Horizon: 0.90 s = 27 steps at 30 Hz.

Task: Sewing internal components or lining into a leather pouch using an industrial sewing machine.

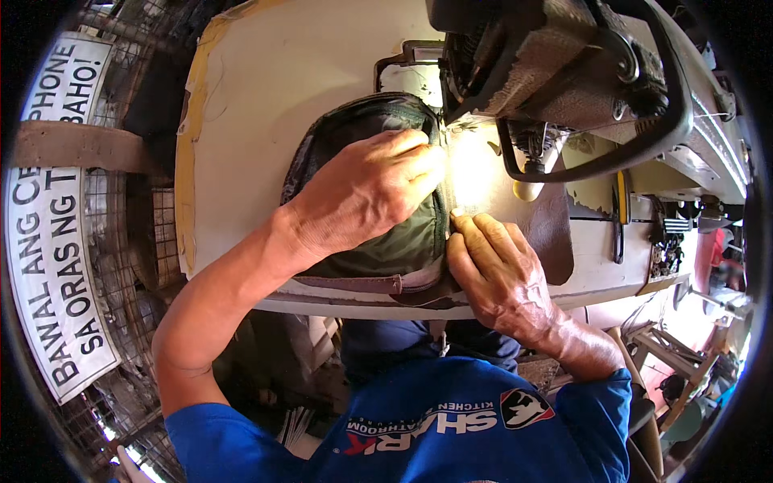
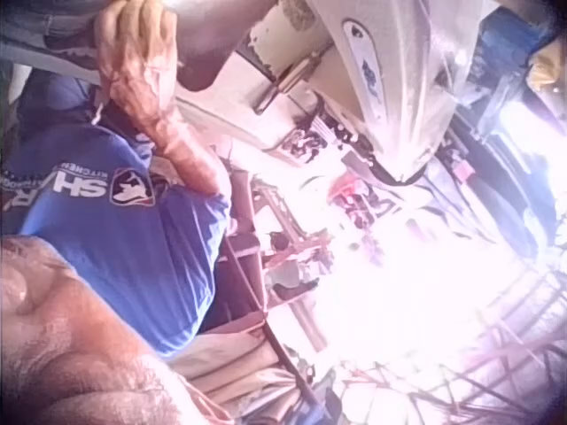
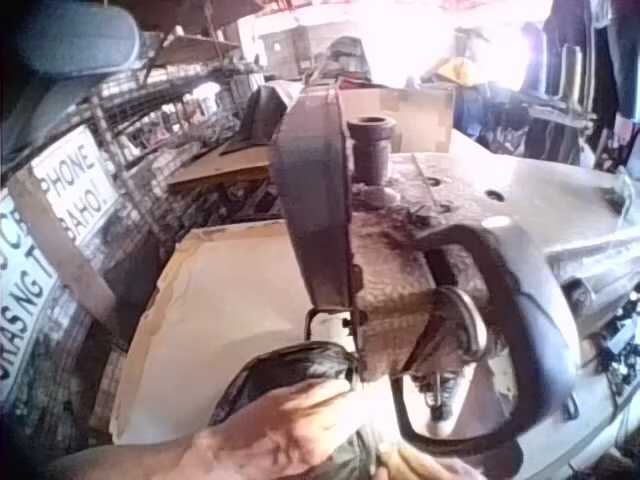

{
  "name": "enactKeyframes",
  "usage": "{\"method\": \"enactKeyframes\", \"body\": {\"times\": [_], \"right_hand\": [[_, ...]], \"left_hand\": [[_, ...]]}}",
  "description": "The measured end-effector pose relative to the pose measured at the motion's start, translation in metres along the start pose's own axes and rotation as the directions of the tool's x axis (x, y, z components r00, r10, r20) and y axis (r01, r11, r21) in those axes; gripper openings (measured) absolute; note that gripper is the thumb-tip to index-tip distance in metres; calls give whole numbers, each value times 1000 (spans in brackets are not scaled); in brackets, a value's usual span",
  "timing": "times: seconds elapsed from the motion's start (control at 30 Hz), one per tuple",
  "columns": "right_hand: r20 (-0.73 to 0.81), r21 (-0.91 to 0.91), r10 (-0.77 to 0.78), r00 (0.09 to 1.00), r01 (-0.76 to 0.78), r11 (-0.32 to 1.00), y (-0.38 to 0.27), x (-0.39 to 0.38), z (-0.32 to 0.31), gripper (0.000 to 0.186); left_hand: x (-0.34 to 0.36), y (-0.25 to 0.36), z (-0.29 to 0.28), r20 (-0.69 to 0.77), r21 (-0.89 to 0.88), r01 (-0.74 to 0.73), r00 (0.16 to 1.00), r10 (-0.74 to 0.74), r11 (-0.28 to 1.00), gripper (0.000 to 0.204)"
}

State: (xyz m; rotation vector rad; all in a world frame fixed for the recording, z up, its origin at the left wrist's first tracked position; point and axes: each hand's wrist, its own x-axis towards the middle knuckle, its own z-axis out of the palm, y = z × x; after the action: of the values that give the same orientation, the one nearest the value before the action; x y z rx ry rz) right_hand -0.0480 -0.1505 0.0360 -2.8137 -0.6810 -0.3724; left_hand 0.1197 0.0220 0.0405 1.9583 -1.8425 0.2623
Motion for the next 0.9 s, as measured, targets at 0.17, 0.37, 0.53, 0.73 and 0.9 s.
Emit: {"method": "enactKeyframes", "body": {"times": [0.17, 0.37, 0.53, 0.73, 0.9], "right_hand": [[-27, -57, -23, 999, 22, 998, 1, -4, 3, 39], [-93, -117, -60, 994, 49, 992, -2, -6, 12, 37], [-93, -117, -74, 993, 63, 991, -2, -6, 11, 41], [-134, -118, -85, 987, 70, 991, -1, -10, 13, 38], [-149, -107, -108, 983, 93, 990, -2, -11, 15, 39]], "left_hand": [[2, -1, -11, 133, -37, 27, 991, -22, 999, 29], [-1, 0, -12, 92, -17, 28, 995, -26, 999, 30], [-1, -2, -11, 92, 62, -26, 996, 20, 998, 32], [1, -3, -9, 81, 58, -43, 996, 38, 997, 32], [-1, 3, -14, 153, 36, 23, 988, -28, 999, 33]]}}
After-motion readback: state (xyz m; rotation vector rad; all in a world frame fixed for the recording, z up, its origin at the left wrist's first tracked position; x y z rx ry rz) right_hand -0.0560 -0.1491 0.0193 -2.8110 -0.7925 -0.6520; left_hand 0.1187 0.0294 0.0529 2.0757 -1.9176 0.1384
